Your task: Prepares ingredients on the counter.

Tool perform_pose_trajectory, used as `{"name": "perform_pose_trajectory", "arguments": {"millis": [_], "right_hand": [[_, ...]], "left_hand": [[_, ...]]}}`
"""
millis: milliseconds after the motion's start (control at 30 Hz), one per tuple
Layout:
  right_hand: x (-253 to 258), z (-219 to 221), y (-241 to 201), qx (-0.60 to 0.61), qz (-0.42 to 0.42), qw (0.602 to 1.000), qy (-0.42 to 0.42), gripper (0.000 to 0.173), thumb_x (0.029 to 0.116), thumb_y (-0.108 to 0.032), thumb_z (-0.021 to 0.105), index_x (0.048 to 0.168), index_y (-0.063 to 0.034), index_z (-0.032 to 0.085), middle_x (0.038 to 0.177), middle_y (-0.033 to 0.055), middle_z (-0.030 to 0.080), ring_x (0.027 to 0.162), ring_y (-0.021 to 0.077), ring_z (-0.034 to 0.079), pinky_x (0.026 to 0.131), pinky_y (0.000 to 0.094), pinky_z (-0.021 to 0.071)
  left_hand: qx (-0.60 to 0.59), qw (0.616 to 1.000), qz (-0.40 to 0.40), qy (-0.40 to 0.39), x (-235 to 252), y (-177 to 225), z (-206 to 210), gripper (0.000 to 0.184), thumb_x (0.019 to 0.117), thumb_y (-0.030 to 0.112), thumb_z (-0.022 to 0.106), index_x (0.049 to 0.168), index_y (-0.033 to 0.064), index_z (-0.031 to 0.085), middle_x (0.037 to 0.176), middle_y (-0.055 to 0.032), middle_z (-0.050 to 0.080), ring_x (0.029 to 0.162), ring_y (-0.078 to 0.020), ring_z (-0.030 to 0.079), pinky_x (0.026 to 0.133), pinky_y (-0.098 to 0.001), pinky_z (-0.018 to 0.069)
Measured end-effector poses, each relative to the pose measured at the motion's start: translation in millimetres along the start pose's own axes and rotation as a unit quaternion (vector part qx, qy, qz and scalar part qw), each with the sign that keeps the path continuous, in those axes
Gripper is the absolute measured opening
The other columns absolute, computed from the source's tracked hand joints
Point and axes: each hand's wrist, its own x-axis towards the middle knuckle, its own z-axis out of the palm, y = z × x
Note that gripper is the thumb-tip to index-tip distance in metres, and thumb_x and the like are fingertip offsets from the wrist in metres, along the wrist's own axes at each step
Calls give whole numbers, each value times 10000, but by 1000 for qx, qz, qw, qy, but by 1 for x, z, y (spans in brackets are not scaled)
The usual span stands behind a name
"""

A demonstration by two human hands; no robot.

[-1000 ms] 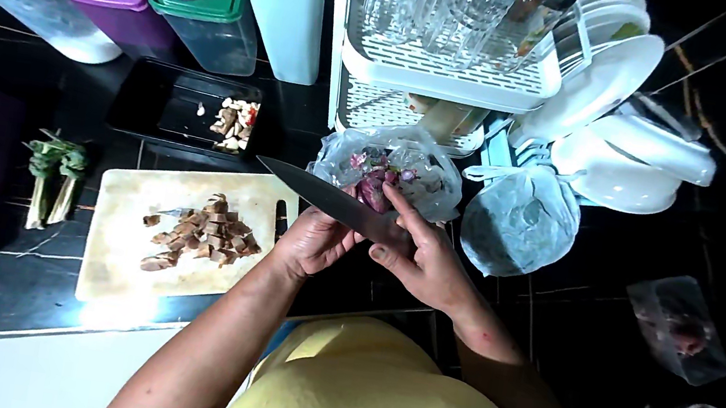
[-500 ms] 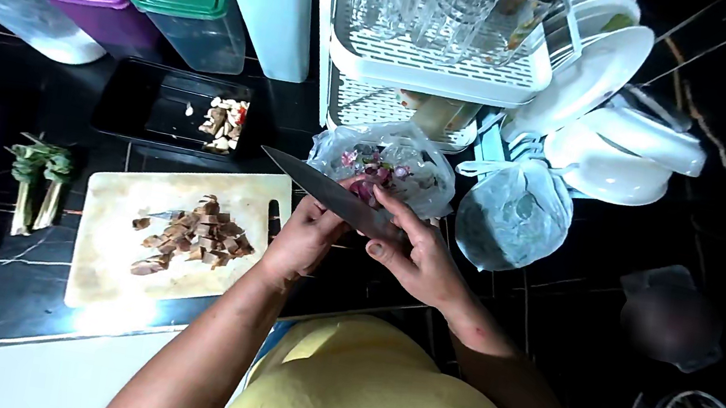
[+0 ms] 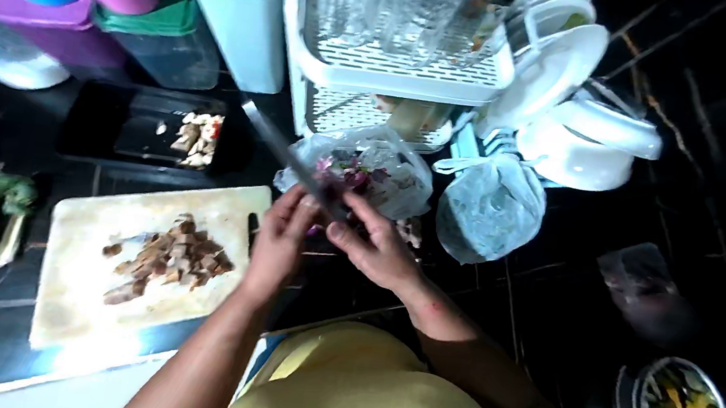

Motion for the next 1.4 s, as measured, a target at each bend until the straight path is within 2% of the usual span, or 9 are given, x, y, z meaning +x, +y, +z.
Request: {"name": "perform_pose_trajectory", "arguments": {"millis": [67, 333, 500, 633, 767, 867, 967, 1133, 1400], "right_hand": [[0, -6, 5, -17, -27, 999, -28, 542, 1007, -294, 662, 1498, -105, 532, 1213, 130, 712, 1045, 166, 699, 960, 402, 573], [1, 8, 6, 42, -27, 997, 66, 490, 1014, -246, 650, 1432, -4, 568, 1368, 208, 634, 1251, 265, 627, 1092, 459, 481], [-4, -17, 4, 37, -32, 999, -17, 514, 1038, -229, 609, 1480, 15, 512, 1419, 220, 594, 1285, 255, 598, 1111, 415, 458], [-1, -10, 10, 71, 5, 997, 41, 448, 1035, -247, 616, 1428, -35, 579, 1335, 201, 642, 1170, 234, 647, 1023, 421, 515], [-3, 0, 8, 164, 111, 979, 56, 413, 1043, -304, 600, 1433, -172, 573, 970, 66, 662, 525, 62, 463, 496, 245, 434], [-4, -6, 16, 89, 77, 993, 25, 466, 1037, -316, 603, 1482, -191, 546, 996, 36, 667, 586, 56, 502, 544, 249, 462], [1, -3, 28, -15, 39, 998, 51, 510, 1013, -326, 646, 1489, -172, 550, 1285, 75, 688, 930, 115, 689, 846, 358, 581], [6, 3, 23, 143, 137, 978, 67, 414, 1030, -277, 615, 1425, -163, 571, 906, 46, 618, 485, 68, 443, 460, 232, 429], [7, -29, 12, 385, 209, 895, -84, 381, 1088, -444, 419, 1157, -119, 605, 809, 37, 617, 471, 58, 490, 422, 182, 437]], "left_hand": [[-42, 998, -40, -28, 3, 5, -8, 280, 1064, 185, 453, 1213, 100, 674, 1003, -15, 743, 865, -119, 712, 817, -319, 616], [147, 986, 72, 30, 1, -8, 17, 389, 1050, 164, 491, 1336, -100, 509, 1161, -39, 665, 1008, -7, 657, 907, -217, 568], [-6, 999, -35, -38, 13, 10, 7, 279, 1075, 157, 382, 1105, 114, 655, 928, 58, 748, 830, -73, 720, 789, -279, 624], [116, 993, -1, -1, 9, 5, 24, 265, 1063, 152, 460, 1243, 3, 584, 975, 24, 701, 829, -39, 688, 775, -257, 607], [189, 982, 21, 9, 9, -8, 23, 392, 1056, 158, 489, 1390, -46, 511, 1088, -83, 672, 844, -68, 674, 783, -279, 593], [38, 997, -69, -10, 16, -1, 11, 289, 1075, 134, 430, 1270, 19, 608, 962, -50, 723, 808, -132, 708, 784, -344, 619], [27, 996, -86, -6, 16, -4, 14, 277, 1082, 147, 422, 1181, 34, 654, 939, -55, 720, 817, -143, 697, 784, -360, 610], [117, 992, -51, -6, 16, -17, 12, 328, 1070, 164, 494, 1348, 18, 590, 1040, -82, 721, 843, -143, 710, 792, -341, 613], [-137, 979, -116, -95, 25, -20, -8, 362, 1057, 258, 441, 1319, 68, 602, 988, -59, 708, 811, -129, 684, 774, -308, 597]]}}
